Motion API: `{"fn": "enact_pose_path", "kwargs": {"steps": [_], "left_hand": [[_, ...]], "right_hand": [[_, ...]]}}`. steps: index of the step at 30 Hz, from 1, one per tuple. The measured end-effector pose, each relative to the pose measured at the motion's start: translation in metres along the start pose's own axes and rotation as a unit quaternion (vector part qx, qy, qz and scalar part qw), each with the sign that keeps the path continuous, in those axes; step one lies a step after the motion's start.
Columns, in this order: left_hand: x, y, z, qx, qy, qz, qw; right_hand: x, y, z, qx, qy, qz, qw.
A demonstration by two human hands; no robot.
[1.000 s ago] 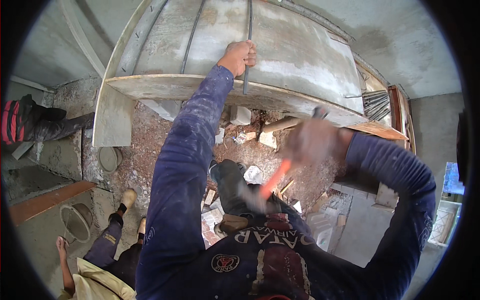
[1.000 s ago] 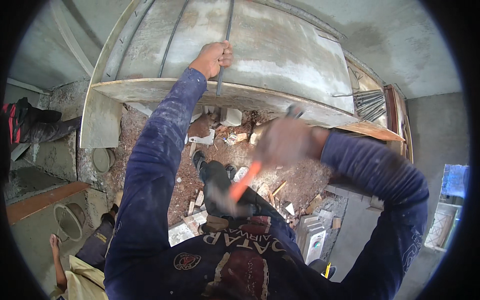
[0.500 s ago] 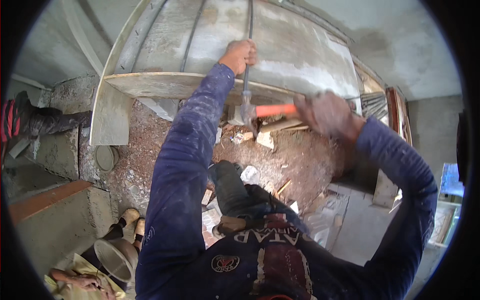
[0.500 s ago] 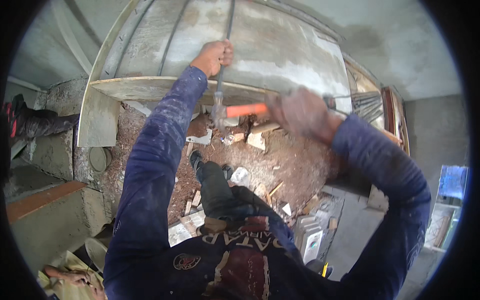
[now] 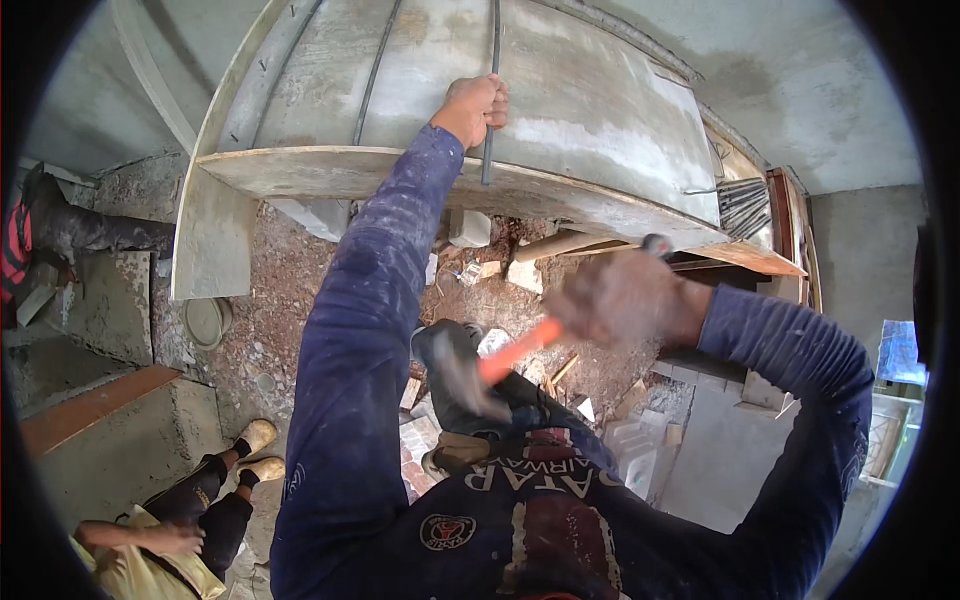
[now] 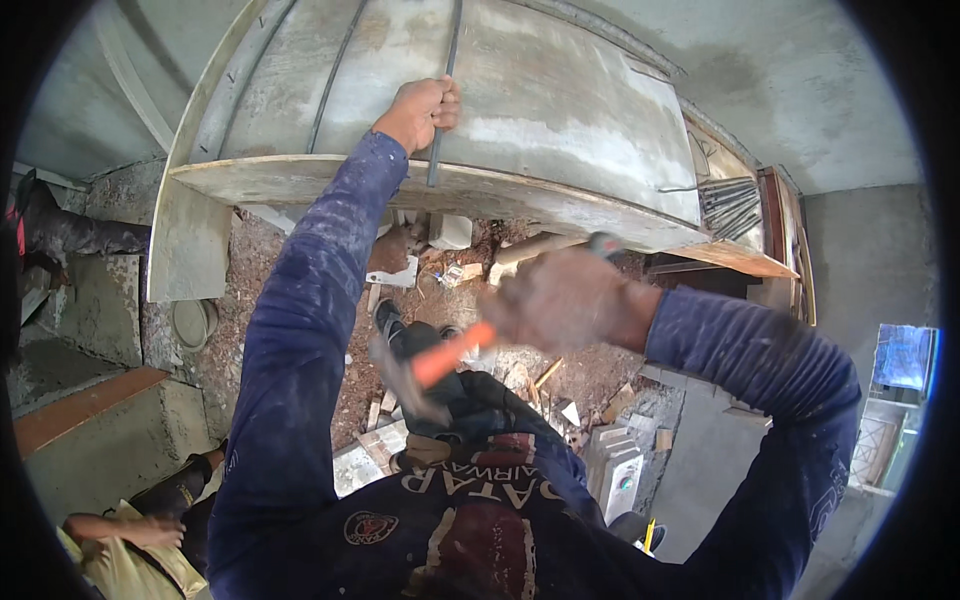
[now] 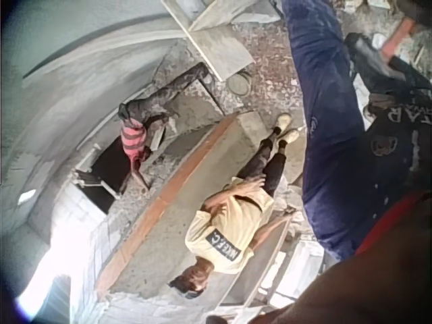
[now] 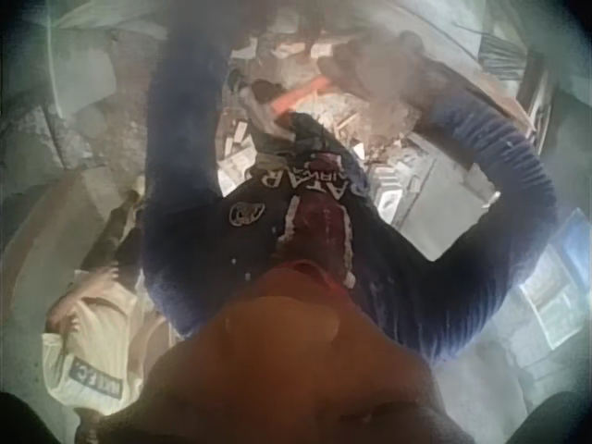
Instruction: Securing metal reinforcement bars into a concrete or wooden form using a hammer.
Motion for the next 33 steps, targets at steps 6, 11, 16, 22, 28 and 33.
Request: {"fn": "enact_pose_path", "kwargs": {"steps": [6, 11, 16, 22, 28, 33], "left_hand": [[0.0, -0.001, -0.001, 0.017, 0.023, 0.004, 1.0], [-0.007, 0.004, 0.004, 0.04, -0.001, -0.001, 0.999], [-0.004, 0.007, 0.001, 0.03, 0.023, -0.021, 0.999], [-0.008, 0.004, 0.0, 0.024, 0.004, -0.002, 1.0], [-0.008, 0.007, 0.006, 0.032, 0.004, 0.01, 0.999], [-0.006, 0.008, -0.002, 0.015, 0.016, 0.002, 1.0]], "right_hand": [[0.006, 0.069, 0.002, -0.062, -0.025, -0.283, 0.957], [0.003, 0.016, -0.005, 0.05, 0.09, -0.032, 0.994], [-0.002, 0.058, 0.0, 0.014, -0.128, -0.29, 0.948], [-0.002, 0.025, -0.031, 0.007, 0.014, -0.046, 0.999], [-0.002, 0.072, 0.011, 0.022, -0.035, -0.297, 0.954], [0.0, -0.003, 0.009, 0.14, 0.041, 0.09, 0.985]]}}
Point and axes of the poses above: each hand's wrist, its own x-axis away from the middle knuckle, its own z-axis out of the back of the hand, y = z × x, the point moved 2 cm from there along -x, towards the middle knuckle, and after that the axes turned 9 degrees about -y, right-handed, at the moved point
